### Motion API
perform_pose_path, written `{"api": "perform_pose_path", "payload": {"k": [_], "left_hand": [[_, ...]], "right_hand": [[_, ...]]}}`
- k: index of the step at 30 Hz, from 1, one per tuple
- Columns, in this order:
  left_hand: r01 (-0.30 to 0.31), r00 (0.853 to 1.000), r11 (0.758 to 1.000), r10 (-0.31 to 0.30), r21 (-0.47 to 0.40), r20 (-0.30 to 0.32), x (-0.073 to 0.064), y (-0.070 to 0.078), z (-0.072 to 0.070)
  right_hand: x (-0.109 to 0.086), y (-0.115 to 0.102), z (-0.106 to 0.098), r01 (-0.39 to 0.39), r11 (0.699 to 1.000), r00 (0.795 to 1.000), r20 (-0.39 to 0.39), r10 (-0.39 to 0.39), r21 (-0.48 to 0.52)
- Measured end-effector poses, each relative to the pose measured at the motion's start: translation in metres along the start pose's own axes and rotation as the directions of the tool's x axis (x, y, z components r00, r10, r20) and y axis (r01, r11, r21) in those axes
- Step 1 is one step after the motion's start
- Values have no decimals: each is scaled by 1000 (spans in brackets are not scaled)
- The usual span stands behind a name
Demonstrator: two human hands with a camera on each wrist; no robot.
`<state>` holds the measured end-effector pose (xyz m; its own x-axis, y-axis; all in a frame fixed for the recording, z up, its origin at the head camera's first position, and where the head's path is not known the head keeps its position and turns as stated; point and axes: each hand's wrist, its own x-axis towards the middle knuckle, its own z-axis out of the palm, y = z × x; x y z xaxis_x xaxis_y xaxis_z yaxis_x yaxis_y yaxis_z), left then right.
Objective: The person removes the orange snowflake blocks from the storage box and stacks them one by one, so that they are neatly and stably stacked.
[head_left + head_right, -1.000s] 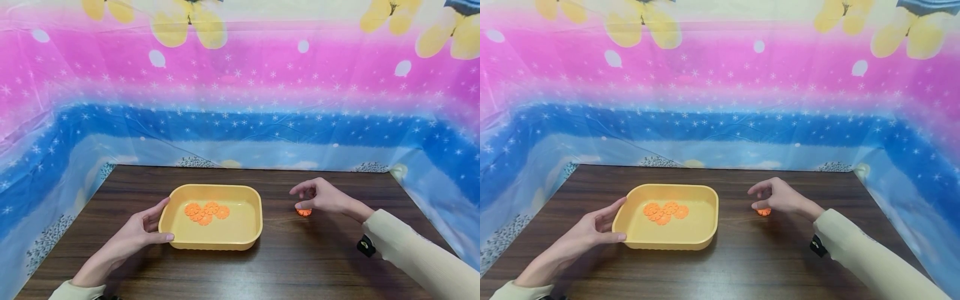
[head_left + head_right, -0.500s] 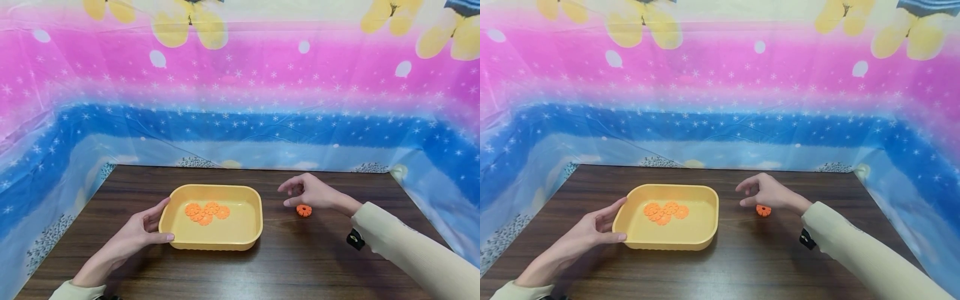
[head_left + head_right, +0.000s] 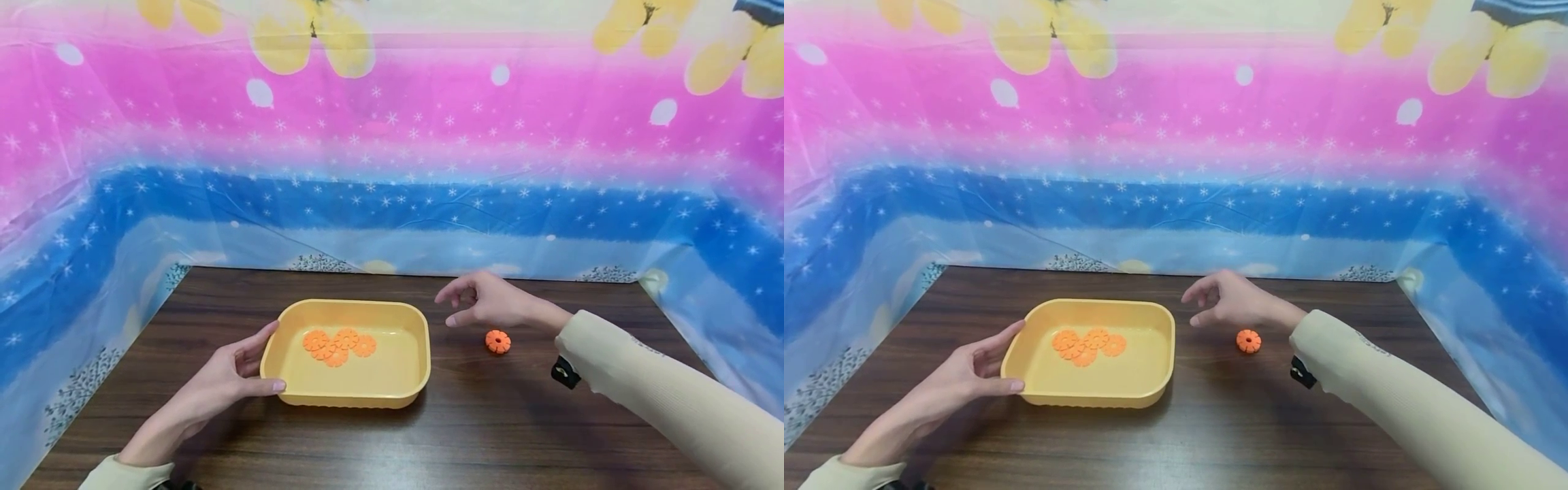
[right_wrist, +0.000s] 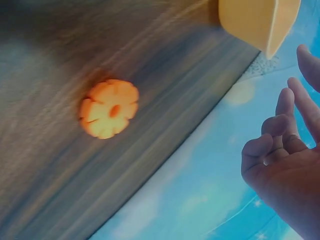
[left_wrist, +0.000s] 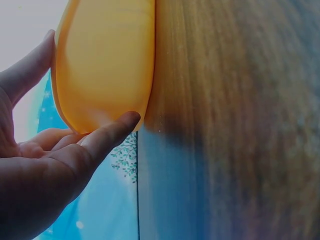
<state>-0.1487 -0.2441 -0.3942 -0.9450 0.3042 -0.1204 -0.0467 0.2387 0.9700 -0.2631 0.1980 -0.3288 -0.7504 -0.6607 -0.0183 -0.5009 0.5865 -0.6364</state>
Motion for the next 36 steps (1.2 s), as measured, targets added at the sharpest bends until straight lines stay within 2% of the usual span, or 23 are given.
{"api": "perform_pose_path", "payload": {"k": [7, 17, 30, 36], "left_hand": [[10, 1000, 1000, -10, -9, 5, 0, 0, -1], [18, 1000, 1000, -18, -20, 9, 0, 0, -1], [15, 1000, 999, -15, -42, 18, -1, 0, -1], [15, 1000, 998, -14, -58, 27, 0, 0, -2]], "right_hand": [[18, -17, 0, 43, 999, 998, 36, -43, 10], [51, -46, 5, 100, 995, 990, 101, -97, -28], [94, -77, 32, 148, 989, 973, 179, -146, 3], [112, -89, 47, 182, 983, 962, 215, -170, -36]]}}
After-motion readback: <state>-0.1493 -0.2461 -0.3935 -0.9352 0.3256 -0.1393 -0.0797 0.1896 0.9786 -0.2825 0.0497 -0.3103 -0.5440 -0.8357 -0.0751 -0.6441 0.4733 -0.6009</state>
